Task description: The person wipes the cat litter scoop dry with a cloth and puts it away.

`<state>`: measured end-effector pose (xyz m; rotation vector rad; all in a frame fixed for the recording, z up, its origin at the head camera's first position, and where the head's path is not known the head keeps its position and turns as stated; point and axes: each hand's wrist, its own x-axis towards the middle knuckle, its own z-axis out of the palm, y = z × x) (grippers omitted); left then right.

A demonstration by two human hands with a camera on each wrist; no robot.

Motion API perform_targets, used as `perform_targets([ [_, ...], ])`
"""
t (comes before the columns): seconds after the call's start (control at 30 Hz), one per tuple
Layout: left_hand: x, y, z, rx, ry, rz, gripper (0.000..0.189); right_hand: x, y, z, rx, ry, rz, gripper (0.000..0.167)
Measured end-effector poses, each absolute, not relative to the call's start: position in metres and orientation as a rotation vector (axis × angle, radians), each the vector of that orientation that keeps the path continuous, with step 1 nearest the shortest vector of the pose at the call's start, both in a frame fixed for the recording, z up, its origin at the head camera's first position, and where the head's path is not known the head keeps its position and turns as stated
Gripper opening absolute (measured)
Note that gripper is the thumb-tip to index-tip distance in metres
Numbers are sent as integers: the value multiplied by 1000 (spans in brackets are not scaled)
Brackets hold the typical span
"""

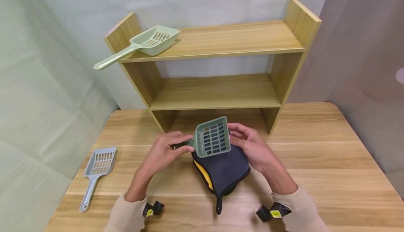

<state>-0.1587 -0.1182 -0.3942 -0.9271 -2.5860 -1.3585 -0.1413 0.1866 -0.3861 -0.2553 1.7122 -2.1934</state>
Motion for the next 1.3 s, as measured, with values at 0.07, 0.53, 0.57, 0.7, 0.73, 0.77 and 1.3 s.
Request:
perform_targets([
  [0.07,-159,-117,-394,-932,-2583,-1356,42,-141,184,-387,-272,1724,-2189,29],
  [0.53,-163,-125,-388,-880,-2618,-1358,40,-143,189,-380,-264,1740,-2164,31],
  [0.57,-163,-126,-388,-870,-2625,-1352,41,-143,190,-379,-254,1728,-2167,31],
  [0.7,-165,-132,-387,-822,-2655,-1296,41,-144,196,-374,-240,1670,-2198,34],
  [0.73,-166,-134,-387,-811,-2659,-1284,41,-144,198,-373,-244,1658,-2210,35],
  [0.77,-167,-135,-388,-805,-2660,-1273,41,-143,199,-373,-250,1645,-2221,36],
  [1.3,-163,-125,-395,-766,-2530,-1313,38,-136,189,-376,-189,1659,-2198,40],
])
